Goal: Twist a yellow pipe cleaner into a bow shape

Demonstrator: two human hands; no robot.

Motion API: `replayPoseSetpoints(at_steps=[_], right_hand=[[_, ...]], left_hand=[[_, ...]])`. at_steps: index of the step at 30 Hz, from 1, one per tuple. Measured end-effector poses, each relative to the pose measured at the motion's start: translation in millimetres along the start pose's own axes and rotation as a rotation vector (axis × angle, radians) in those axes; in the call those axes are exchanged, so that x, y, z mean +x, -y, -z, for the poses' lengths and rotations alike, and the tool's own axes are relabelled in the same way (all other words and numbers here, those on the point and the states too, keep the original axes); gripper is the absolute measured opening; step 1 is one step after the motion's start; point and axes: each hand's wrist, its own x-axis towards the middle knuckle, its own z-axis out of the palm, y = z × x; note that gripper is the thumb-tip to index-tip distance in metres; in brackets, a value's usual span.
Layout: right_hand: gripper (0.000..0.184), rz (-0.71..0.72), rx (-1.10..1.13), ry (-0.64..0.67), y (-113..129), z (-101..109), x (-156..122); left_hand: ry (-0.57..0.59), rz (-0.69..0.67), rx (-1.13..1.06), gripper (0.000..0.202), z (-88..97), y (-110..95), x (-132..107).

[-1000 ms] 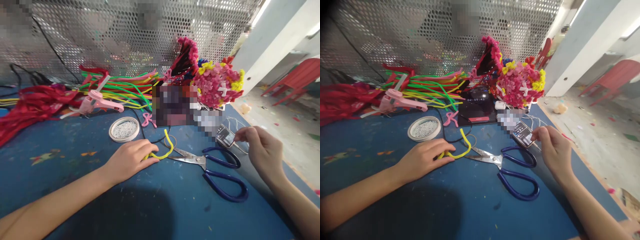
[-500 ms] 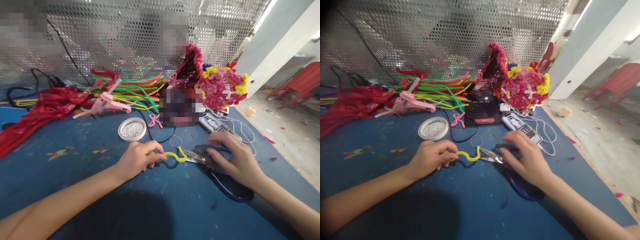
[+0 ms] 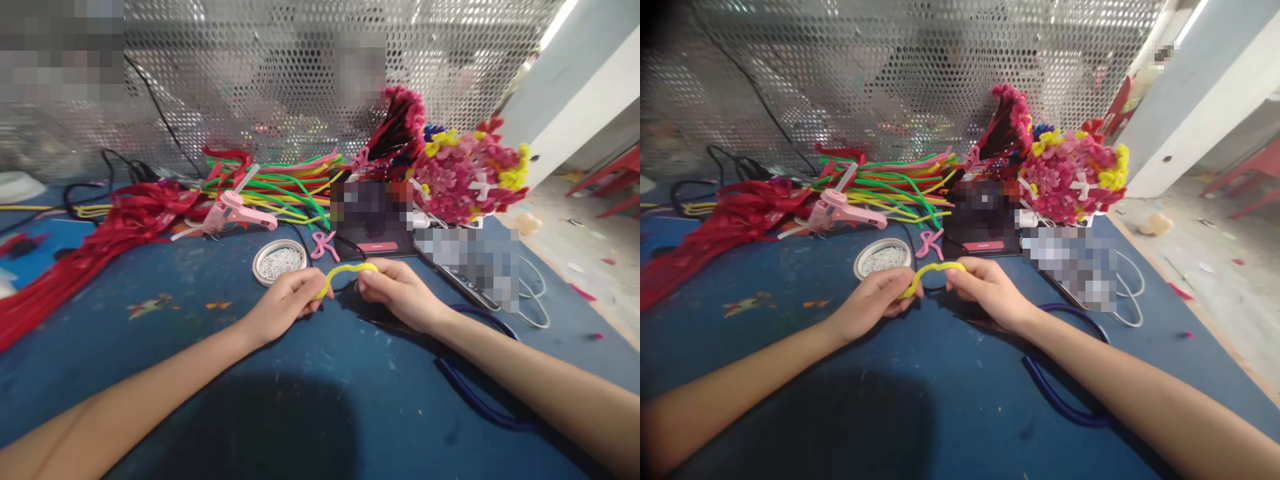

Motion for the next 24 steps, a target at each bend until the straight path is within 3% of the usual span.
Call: replayPoseSetpoints(at_steps=[6, 11, 14, 17, 22, 24], right_hand=[[0.032, 0.075, 0.285, -0.040, 4.6, 2.5, 0.0], [0.034, 0.030, 0.520, -0.138, 16.8, 8.4, 0.3], [0.034, 0.013, 0.528, -0.202, 16.8, 17.8, 2.4], [0.035, 0.076, 0.250, -0.260, 16.5, 28.0, 4.2], [0.023, 0.148, -0.733, -0.236, 25.9, 34.4, 0.8], [0.027, 0.212, -0.967, -0.207, 29.6, 30.7, -2.2]], left_hand=[[0.024, 0.134, -0.393, 0.023, 10.0, -3.2, 5.3], [-0.104, 0.123, -0.484, 0.016, 15.7, -7.2, 6.8], [-0.190, 0.059, -0.479, 0.022, 21.1, -7.5, 8.6], [-0.237, -0.005, -0.442, 0.020, 25.9, -8.8, 8.9], [-0.231, -0.038, -0.235, 0.016, 26.4, -13.5, 5.7], [-0.199, -0.042, -0.159, 0.017, 24.9, -14.7, 4.3]])
